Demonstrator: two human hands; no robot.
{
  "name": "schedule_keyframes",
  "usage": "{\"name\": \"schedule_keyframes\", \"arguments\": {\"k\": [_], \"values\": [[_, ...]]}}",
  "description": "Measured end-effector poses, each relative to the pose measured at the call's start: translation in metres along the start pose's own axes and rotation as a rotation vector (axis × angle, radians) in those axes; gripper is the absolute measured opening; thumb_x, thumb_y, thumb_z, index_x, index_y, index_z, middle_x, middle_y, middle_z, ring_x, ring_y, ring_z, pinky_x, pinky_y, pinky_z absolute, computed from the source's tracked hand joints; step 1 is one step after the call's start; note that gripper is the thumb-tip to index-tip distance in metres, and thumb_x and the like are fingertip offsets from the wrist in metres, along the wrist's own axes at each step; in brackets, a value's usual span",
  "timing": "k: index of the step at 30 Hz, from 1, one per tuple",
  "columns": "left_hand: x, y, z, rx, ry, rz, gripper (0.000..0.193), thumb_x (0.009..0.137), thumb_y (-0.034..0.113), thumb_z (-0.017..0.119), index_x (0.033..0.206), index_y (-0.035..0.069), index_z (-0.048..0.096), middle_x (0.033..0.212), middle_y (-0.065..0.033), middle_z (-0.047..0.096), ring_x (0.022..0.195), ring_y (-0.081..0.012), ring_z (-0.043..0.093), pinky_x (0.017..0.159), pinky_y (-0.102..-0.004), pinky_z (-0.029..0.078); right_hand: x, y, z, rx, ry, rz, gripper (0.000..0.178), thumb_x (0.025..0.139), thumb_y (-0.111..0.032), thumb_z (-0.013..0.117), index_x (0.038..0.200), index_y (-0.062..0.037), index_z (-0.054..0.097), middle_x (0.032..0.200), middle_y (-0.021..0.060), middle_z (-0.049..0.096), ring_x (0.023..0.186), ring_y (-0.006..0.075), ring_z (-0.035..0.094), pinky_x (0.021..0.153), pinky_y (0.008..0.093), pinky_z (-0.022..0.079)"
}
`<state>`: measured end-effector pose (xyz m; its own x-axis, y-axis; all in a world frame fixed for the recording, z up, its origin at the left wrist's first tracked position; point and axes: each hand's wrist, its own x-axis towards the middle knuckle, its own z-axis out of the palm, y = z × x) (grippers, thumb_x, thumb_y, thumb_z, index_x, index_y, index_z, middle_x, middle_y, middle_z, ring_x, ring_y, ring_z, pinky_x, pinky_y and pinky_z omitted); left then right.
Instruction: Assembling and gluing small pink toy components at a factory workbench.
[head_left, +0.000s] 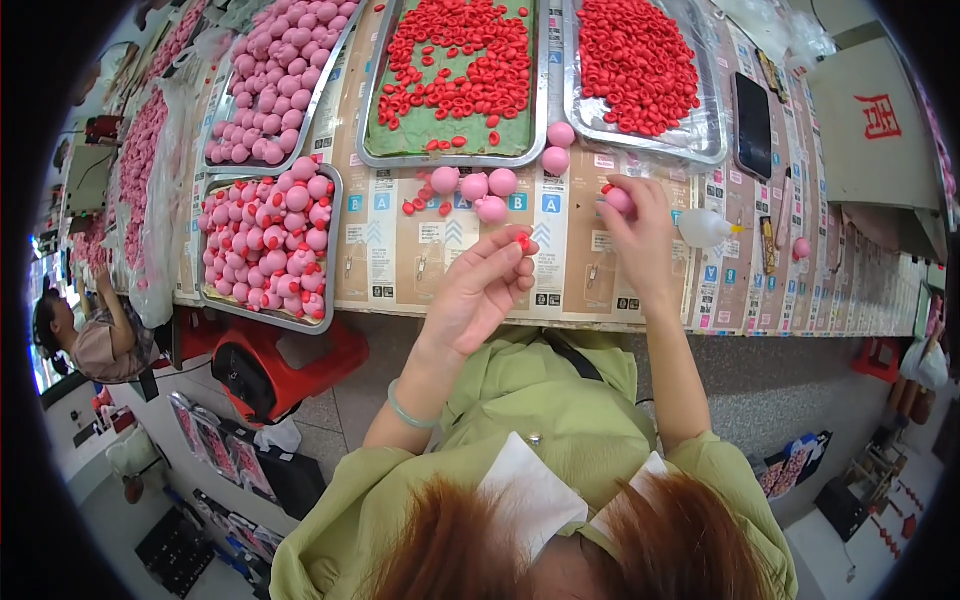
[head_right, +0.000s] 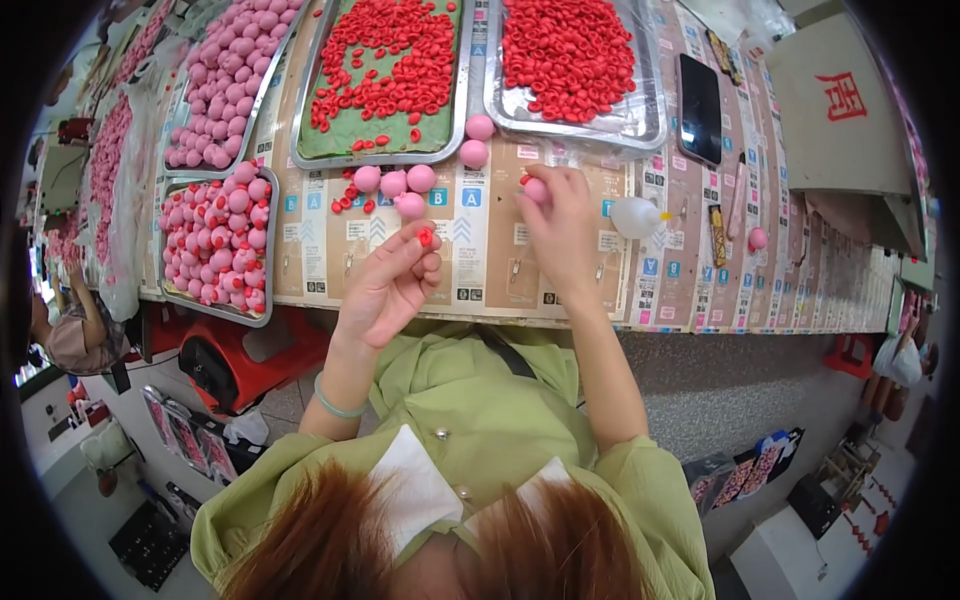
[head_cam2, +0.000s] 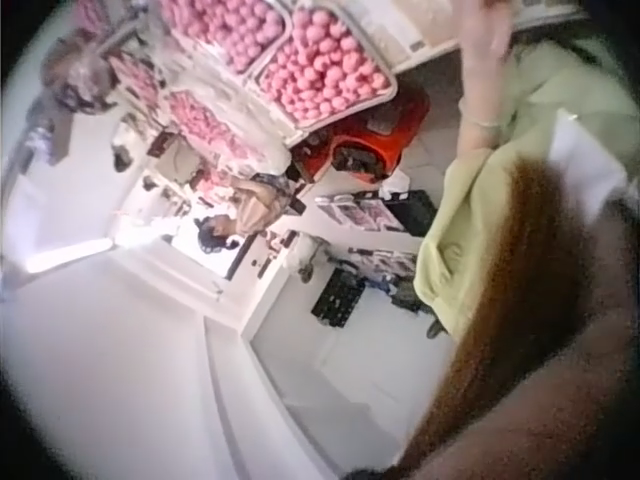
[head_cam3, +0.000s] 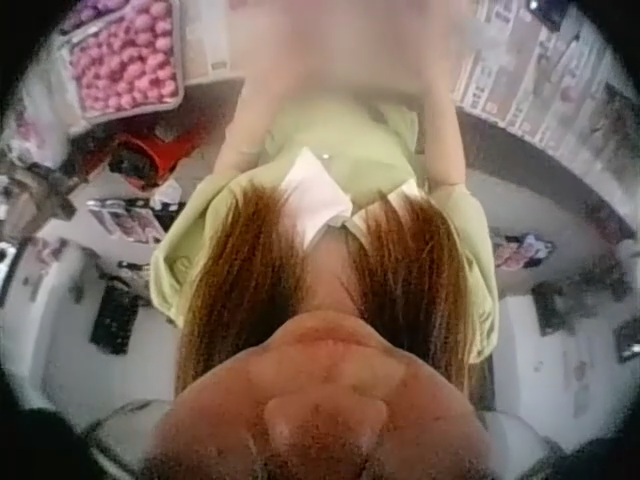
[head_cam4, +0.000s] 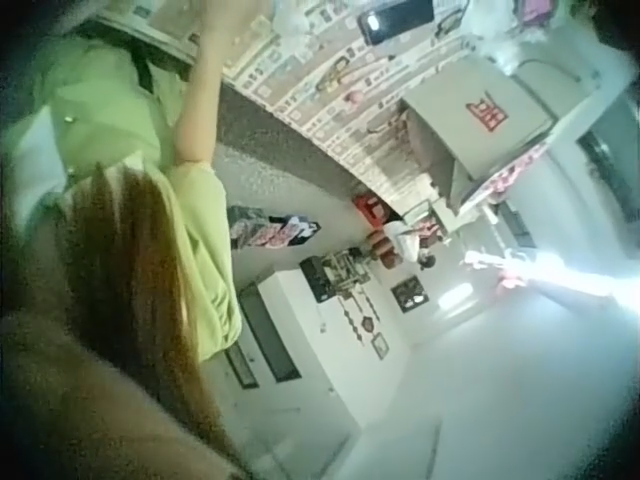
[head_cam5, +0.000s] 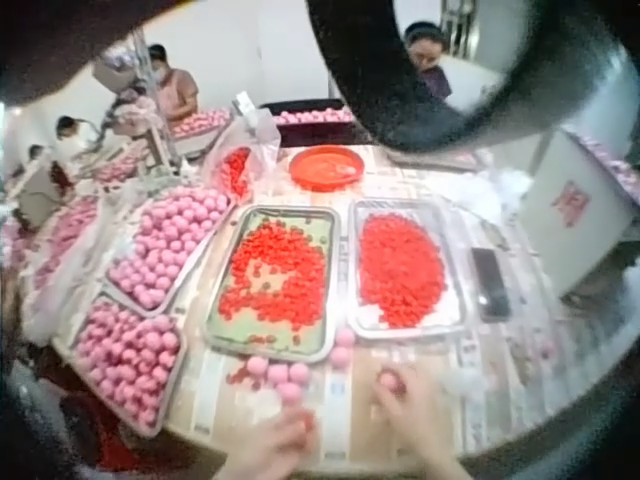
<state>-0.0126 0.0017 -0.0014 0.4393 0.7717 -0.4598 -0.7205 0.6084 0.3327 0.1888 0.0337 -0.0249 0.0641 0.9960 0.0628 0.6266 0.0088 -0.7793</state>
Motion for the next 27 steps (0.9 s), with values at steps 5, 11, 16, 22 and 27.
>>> {"name": "schedule_keyframes", "arguments": {"k": [5,11,16,22,27], "values": [[0.006,-0.008,0.003,0.292,0.065,0.157,0.023,0.08,0.005,0.052,0.102,-0.001,0.05,0.091,-0.0054,0.055,0.076,-0.0104,0.051,0.07,-0.0223,0.042,-0.024,-0.039,-0.008,1.452,-0.239,0.557,0.035,0.08,-0.006,0.051,0.112,0.0001,0.04,0.094,0.0113,0.052,0.086,0.0182,0.054,0.075,0.0263,0.044],[0.002,-0.009,0.02,0.616,0.074,0.3,0.024,0.078,0.005,0.055,0.101,-0.004,0.052,0.089,-0.0049,0.057,0.081,-0.0079,0.052,0.073,-0.0205,0.042,-0.042,-0.051,-0.003,1.267,-0.256,0.374,0.041,0.079,-0.003,0.05,0.117,0.0003,0.036,0.102,0.0099,0.048,0.092,0.0187,0.052,0.077,0.0275,0.043],[-0.003,-0.007,0.023,0.686,0.036,0.309,0.024,0.078,0.003,0.055,0.101,-0.004,0.053,0.09,-0.0055,0.057,0.082,-0.009,0.053,0.073,-0.0206,0.043,-0.046,-0.058,-0.001,1.073,-0.225,0.253,0.041,0.076,0.002,0.052,0.114,0.0014,0.039,0.105,0.0093,0.047,0.094,0.0169,0.051,0.079,0.0272,0.043],[-0.007,-0.004,0.026,0.677,0.048,0.281,0.021,0.077,0.002,0.055,0.097,-0.004,0.055,0.088,-0.0054,0.057,0.081,-0.0096,0.053,0.071,-0.0208,0.044,-0.045,-0.056,-0.009,0.882,-0.254,0.142,0.038,0.074,0.004,0.054,0.11,0.0036,0.042,0.1,0.0099,0.051,0.092,0.0165,0.052,0.08,0.0278,0.043],[-0.009,-0.001,0.029,0.953,0.014,0.453,0.022,0.075,0.001,0.057,0.097,0.0,0.059,0.081,-0.0041,0.056,0.073,-0.0094,0.053,0.066,-0.0205,0.043,-0.047,-0.06,-0.008,1.043,-0.249,0.236,0.037,0.074,0.002,0.055,0.109,0.0045,0.042,0.098,0.0113,0.052,0.088,0.0168,0.054,0.075,0.0277,0.046]]}}
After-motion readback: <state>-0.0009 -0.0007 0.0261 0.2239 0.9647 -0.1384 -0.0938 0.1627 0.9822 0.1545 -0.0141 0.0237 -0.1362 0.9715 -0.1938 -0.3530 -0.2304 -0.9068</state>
